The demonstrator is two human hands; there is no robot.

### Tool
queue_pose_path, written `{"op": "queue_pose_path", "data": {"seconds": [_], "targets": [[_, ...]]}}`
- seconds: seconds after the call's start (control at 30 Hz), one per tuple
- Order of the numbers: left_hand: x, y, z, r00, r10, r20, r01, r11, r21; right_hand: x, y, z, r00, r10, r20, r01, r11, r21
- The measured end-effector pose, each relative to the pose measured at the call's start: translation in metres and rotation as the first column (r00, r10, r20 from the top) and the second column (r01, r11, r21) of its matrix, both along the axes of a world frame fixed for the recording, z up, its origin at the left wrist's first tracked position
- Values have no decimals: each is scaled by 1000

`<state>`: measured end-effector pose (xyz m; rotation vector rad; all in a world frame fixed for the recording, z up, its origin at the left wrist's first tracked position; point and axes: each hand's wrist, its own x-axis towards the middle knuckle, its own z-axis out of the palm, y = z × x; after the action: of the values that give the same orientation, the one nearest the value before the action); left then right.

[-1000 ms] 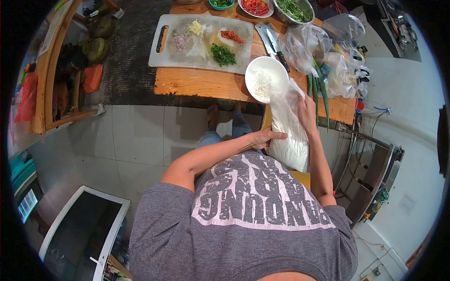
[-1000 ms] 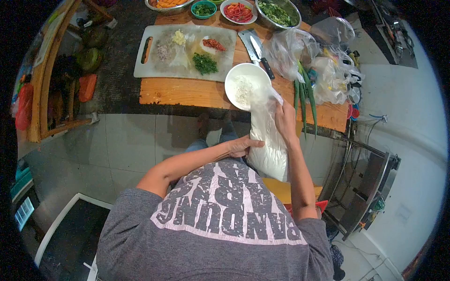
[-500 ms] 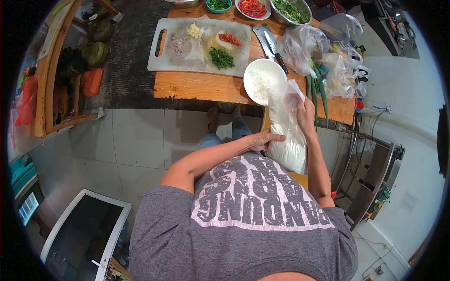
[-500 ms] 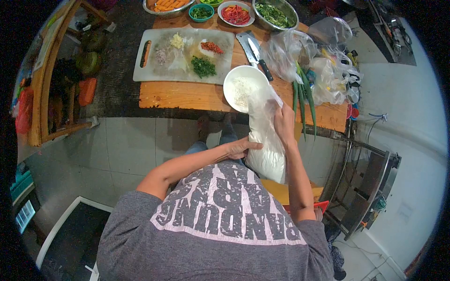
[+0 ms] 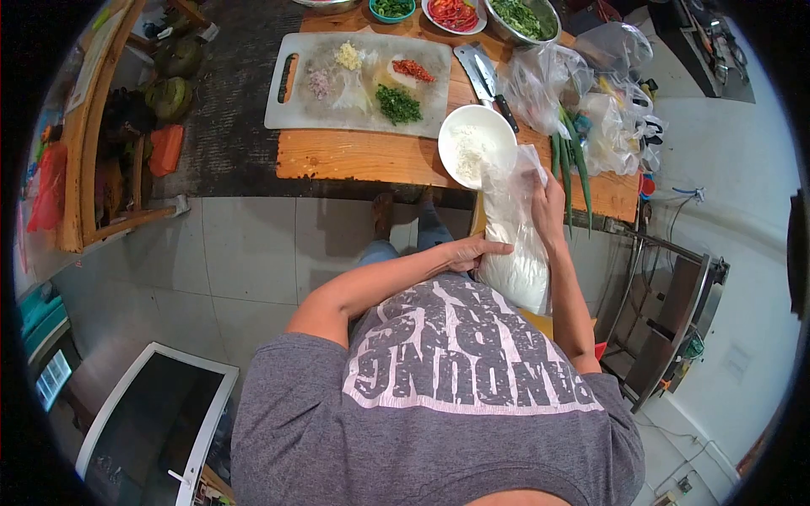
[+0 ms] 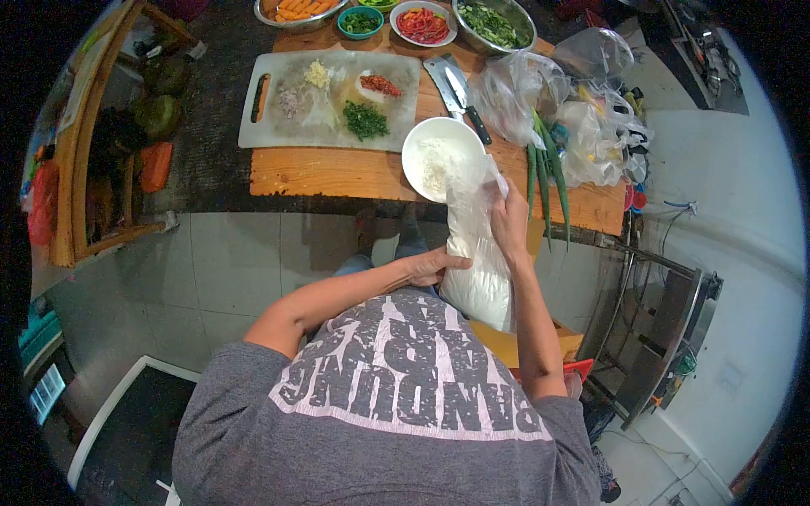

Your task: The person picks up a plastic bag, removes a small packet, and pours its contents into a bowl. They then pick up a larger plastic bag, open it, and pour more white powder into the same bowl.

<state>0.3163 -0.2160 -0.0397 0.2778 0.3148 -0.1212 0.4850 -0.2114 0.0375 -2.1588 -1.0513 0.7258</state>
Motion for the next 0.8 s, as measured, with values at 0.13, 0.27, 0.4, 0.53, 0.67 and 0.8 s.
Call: {"op": "queue_pose_path", "data": {"seconds": [0.13,0.27,0.4,0.53,0.67,0.8], "targets": [[1,-2,-2,1000,18,-5,-18,1000,-2,0,1,-1,1000,-21,-17,21,1000,-18],[1,0,-4,1000,-14,2,14,999,-39,6,-2,-14,996,-64,-55,64,998,-7],[-2,2,-6,999,-20,-25,18,998,-54,6,2,-25,996,-44,-80,48,997,53],[-1,4,-7,1000,-22,-14,22,999,-41,1,13,-8,995,75,-70,-78,996,-44],[1,7,-9,1000,-12,3,12,1000,-25,16,8,-31,992,125,28,-122,989,-79],[1,6,-12,1000,-13,-6,13,1000,-6,17,11,-28,929,-12,-370,-53,985,-165]]}}
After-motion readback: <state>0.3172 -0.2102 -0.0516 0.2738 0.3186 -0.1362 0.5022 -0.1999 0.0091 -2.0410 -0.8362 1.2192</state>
